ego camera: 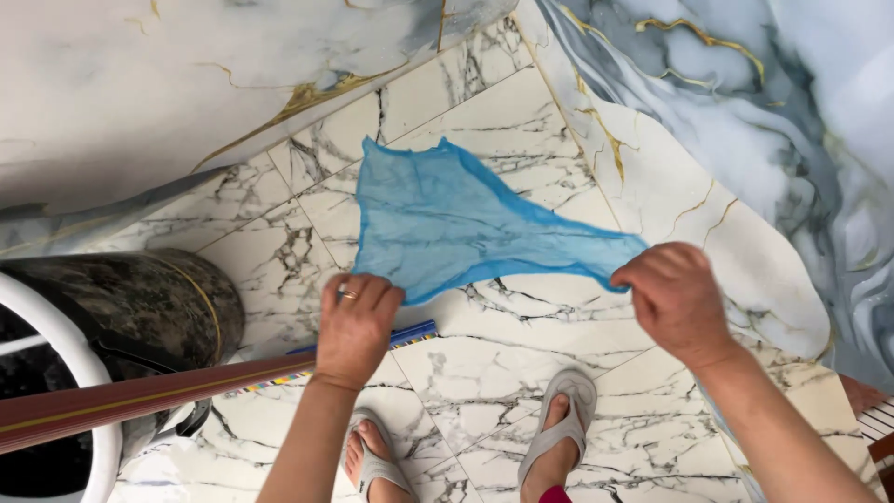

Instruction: Mopping the bathroom floor and preparing cleaning liquid in a bucket.

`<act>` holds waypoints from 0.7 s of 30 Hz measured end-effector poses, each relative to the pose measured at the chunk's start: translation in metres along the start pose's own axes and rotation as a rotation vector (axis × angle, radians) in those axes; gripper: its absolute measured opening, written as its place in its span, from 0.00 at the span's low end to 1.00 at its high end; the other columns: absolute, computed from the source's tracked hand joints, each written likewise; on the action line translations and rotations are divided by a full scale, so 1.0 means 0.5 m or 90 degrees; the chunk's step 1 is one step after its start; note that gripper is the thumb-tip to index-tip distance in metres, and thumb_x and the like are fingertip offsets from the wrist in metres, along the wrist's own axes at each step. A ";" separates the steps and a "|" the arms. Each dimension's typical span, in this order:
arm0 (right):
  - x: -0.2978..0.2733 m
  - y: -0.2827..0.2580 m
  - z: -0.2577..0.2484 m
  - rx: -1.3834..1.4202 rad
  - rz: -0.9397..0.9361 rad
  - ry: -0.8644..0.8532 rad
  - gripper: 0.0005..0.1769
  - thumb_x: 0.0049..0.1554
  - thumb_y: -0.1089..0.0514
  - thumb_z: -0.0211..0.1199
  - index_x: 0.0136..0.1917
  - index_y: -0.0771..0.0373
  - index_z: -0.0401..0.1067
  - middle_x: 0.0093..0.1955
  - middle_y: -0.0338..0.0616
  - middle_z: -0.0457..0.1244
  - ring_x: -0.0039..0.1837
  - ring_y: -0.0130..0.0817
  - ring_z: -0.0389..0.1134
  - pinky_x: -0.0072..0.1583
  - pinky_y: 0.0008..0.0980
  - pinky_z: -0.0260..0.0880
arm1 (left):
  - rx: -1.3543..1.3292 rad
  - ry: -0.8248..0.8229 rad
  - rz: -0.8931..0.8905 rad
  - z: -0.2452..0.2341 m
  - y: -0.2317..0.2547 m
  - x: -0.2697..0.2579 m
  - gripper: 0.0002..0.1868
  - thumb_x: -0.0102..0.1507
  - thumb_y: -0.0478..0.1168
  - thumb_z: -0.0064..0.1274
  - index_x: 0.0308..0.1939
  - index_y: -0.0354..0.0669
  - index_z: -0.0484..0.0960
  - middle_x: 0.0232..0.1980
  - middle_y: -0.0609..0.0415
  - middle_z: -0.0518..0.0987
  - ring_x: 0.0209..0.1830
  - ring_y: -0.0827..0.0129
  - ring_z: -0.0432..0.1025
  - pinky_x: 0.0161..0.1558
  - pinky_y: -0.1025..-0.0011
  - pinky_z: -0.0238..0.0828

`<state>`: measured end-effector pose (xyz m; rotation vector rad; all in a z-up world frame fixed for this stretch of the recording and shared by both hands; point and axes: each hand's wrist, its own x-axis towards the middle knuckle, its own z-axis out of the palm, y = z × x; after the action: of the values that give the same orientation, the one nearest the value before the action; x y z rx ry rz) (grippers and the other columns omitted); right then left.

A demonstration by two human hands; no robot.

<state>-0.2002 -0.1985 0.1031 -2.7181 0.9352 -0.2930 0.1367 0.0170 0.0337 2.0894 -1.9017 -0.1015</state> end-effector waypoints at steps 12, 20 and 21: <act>-0.170 -0.047 0.324 -0.011 0.111 -0.531 0.26 0.55 0.61 0.60 0.67 0.52 0.69 0.72 0.39 0.59 0.75 0.38 0.56 0.74 0.51 0.48 | 0.069 -0.479 -0.157 0.159 0.080 -0.170 0.39 0.63 0.48 0.52 0.76 0.48 0.55 0.76 0.52 0.61 0.76 0.60 0.55 0.73 0.51 0.41; -0.002 -0.095 0.476 0.108 -0.036 -0.365 0.36 0.52 0.70 0.54 0.74 0.61 0.63 0.76 0.49 0.54 0.73 0.47 0.56 0.67 0.49 0.60 | -0.095 -0.502 -0.236 0.213 0.053 -0.110 0.34 0.67 0.61 0.43 0.71 0.46 0.65 0.67 0.50 0.71 0.69 0.56 0.64 0.70 0.52 0.52; 0.005 -0.076 0.498 0.050 -0.028 -0.393 0.34 0.53 0.68 0.55 0.73 0.59 0.62 0.78 0.47 0.54 0.74 0.46 0.56 0.68 0.48 0.61 | -0.113 -0.534 -0.262 0.216 0.048 -0.107 0.32 0.68 0.63 0.40 0.68 0.47 0.68 0.66 0.49 0.72 0.68 0.55 0.66 0.68 0.53 0.56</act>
<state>-0.1096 -0.1284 -0.1213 -2.5055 0.6617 0.4687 0.0794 0.0481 -0.0702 2.4823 -1.6697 -1.3651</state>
